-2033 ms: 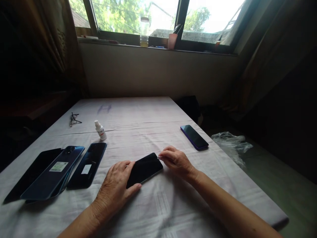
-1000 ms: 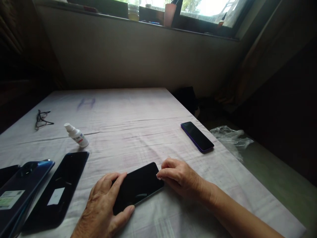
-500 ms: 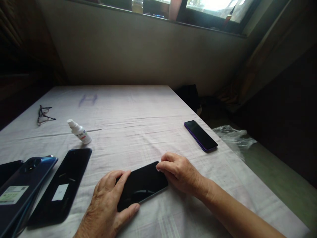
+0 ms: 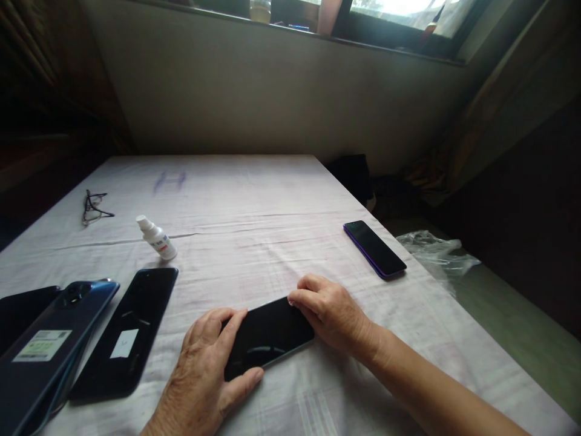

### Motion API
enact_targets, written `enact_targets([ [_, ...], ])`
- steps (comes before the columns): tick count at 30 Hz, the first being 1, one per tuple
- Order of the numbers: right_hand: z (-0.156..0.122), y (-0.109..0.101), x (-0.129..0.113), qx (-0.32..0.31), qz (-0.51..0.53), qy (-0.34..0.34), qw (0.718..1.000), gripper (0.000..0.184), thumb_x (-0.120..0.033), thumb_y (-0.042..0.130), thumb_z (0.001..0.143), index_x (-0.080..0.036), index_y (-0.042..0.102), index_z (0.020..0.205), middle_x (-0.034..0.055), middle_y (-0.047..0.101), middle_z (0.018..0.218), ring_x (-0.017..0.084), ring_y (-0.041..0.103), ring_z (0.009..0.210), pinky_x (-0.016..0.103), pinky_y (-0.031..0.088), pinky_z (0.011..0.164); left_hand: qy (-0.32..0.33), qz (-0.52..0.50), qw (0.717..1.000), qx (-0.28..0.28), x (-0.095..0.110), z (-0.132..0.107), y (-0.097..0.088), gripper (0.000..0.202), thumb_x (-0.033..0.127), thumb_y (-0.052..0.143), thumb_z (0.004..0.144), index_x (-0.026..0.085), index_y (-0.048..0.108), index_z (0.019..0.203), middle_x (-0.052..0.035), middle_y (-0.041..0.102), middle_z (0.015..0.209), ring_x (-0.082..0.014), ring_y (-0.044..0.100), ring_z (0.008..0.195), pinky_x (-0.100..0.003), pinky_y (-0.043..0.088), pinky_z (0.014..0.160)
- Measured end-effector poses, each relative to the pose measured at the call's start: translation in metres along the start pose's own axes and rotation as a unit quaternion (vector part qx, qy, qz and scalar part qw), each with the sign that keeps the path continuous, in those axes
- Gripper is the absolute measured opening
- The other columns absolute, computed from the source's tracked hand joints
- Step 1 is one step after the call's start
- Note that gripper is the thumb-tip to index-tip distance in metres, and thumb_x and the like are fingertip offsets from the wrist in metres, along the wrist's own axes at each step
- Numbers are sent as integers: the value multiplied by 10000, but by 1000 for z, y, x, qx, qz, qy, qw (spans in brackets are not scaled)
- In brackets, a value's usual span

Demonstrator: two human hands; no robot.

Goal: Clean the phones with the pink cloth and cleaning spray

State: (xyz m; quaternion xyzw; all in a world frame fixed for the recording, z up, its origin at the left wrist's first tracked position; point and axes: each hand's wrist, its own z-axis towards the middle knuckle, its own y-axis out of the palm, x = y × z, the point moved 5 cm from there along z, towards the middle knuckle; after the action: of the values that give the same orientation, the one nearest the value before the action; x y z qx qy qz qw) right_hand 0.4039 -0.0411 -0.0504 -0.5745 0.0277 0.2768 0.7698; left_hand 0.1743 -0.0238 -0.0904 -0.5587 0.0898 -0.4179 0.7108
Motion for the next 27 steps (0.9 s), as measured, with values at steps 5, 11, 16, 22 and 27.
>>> enact_targets([
  [5,3,1,-4,-2,-13,-1,1000,205,-148,514,985,-199,695,904,43,631,852,156,591,745,244,460,665,-3,2,1000,-9,1,1,-1,735,351,775,734,258,491,1406,-84,597,1292,-327,568,1190,-452,477,1019],
  [11,-5,-1,-9,-10,-9,0,1000,217,-135,508,987,-203,700,910,38,632,852,151,590,745,237,467,673,-1,3,1000,-14,4,2,-2,740,329,797,720,244,495,1390,-86,586,1277,-324,559,1182,-445,469,1018],
  [16,5,3,-8,-4,-28,5,1000,213,-123,516,974,-199,693,885,39,630,855,153,596,750,236,471,670,-4,3,1000,-15,4,2,-3,732,332,792,729,241,489,1389,-88,582,1284,-328,551,1196,-452,453,1028],
  [22,-19,-11,-18,12,36,-4,999,231,-118,481,996,-200,684,923,33,621,819,145,589,708,235,473,631,5,20,1000,-9,8,3,-5,708,338,767,755,229,474,1391,-97,585,1271,-331,550,1178,-456,438,1014],
  [27,-40,-33,-11,130,90,62,985,169,-105,545,981,-213,661,1039,38,647,898,150,642,807,240,530,720,-5,75,997,27,15,0,-11,663,428,714,812,188,464,1377,-127,607,1222,-352,558,1129,-503,404,995],
])
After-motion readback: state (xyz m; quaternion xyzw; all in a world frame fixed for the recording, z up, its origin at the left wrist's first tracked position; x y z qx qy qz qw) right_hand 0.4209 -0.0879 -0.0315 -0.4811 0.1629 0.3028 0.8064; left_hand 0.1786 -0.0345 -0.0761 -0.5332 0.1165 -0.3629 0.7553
